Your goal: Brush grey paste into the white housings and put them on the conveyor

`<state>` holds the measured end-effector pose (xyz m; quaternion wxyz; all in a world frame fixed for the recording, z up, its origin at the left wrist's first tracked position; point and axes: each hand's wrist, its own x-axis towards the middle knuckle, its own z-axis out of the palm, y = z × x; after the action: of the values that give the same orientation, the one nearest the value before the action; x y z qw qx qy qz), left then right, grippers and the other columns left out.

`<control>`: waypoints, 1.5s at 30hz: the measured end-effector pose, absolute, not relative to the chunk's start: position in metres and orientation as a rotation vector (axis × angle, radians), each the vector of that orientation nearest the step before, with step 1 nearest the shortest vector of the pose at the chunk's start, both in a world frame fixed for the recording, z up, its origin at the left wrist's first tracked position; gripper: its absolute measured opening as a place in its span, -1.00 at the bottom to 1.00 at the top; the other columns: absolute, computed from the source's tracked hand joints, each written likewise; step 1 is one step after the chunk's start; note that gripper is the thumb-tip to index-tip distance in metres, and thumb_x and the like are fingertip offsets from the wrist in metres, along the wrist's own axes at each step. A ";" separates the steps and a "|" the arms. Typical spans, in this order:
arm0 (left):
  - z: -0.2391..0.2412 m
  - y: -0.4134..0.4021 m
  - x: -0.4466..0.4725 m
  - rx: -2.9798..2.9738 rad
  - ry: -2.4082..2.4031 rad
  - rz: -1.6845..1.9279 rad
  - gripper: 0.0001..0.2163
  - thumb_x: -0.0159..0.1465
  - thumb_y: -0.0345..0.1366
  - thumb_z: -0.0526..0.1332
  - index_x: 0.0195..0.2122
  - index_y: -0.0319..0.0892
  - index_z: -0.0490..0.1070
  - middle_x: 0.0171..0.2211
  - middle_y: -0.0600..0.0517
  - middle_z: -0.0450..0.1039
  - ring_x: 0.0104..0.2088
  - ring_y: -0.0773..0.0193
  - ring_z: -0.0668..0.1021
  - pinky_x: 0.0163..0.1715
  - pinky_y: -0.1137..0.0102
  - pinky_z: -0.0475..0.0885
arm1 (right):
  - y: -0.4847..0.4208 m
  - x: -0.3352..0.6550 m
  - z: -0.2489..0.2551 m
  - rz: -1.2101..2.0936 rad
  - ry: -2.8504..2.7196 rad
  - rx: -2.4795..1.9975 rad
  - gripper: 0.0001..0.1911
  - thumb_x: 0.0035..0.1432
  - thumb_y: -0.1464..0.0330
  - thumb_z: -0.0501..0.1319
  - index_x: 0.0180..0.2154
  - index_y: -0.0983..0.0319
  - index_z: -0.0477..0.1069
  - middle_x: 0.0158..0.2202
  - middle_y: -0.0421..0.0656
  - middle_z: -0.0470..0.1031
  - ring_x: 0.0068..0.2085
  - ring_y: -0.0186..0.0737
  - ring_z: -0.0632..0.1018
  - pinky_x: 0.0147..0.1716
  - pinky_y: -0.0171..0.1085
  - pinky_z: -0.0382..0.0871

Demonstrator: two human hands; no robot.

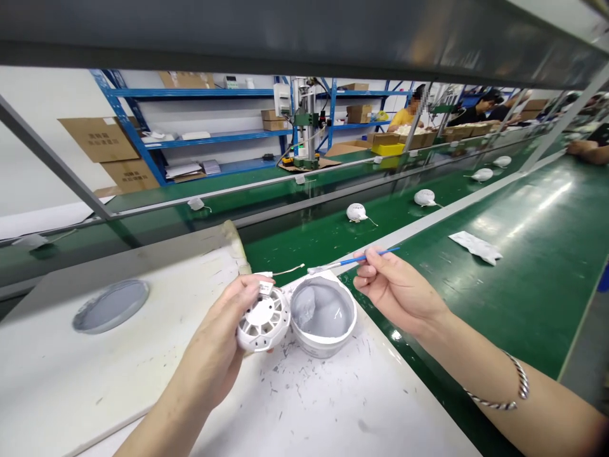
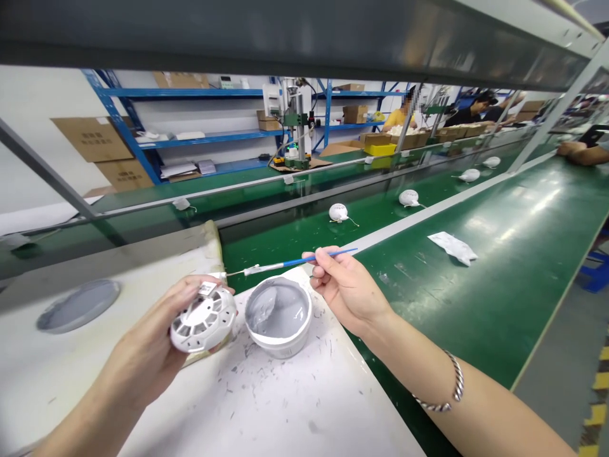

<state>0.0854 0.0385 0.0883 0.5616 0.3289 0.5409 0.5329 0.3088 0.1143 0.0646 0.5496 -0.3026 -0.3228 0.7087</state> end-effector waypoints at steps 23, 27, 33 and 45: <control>0.086 0.033 0.089 0.929 1.178 1.111 -0.75 0.27 -0.03 0.16 -0.17 -0.07 0.39 -0.35 0.10 0.37 -0.40 0.39 0.35 -0.45 0.55 0.24 | 0.077 0.313 0.090 0.227 -2.149 -0.102 -0.85 0.24 0.57 0.12 -0.25 0.26 0.41 -0.27 -0.12 0.63 -0.35 -0.34 0.60 -0.35 -0.24 0.38; 0.090 0.032 0.087 0.921 1.185 1.120 -0.74 0.26 -0.04 0.17 -0.17 -0.09 0.39 -0.38 0.10 0.36 -0.44 0.41 0.33 -0.50 0.56 0.24 | 0.073 0.317 0.091 0.167 -2.156 -0.089 -0.88 0.21 0.58 0.20 -0.24 0.29 0.42 -0.25 -0.12 0.63 -0.30 -0.36 0.60 -0.29 -0.27 0.44; 0.097 0.028 0.084 0.871 1.183 1.134 -0.72 0.26 0.00 0.15 -0.16 -0.06 0.41 -0.38 0.10 0.37 -0.47 0.39 0.35 -0.55 0.54 0.26 | 0.075 0.308 0.083 0.647 -1.666 -0.002 -0.70 0.16 0.66 0.16 -0.11 0.28 0.45 -0.12 -0.13 0.58 -0.32 -0.30 0.63 -0.33 -0.25 0.54; 0.101 0.003 0.083 1.184 1.171 0.751 -0.58 0.29 0.10 -0.01 -0.04 -0.02 0.42 -0.14 -0.03 0.48 -0.16 0.09 0.48 -0.19 0.28 0.39 | 0.067 0.293 0.094 0.144 -2.152 -0.208 -0.86 0.25 0.43 0.19 -0.22 0.34 0.51 -0.34 -0.09 0.43 -0.30 -0.30 0.45 -0.28 -0.27 0.46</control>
<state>0.0833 0.0034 0.1011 0.6112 0.5129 0.5073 0.3256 0.2926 0.0671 0.0941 0.4681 -0.0847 -0.8776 0.0588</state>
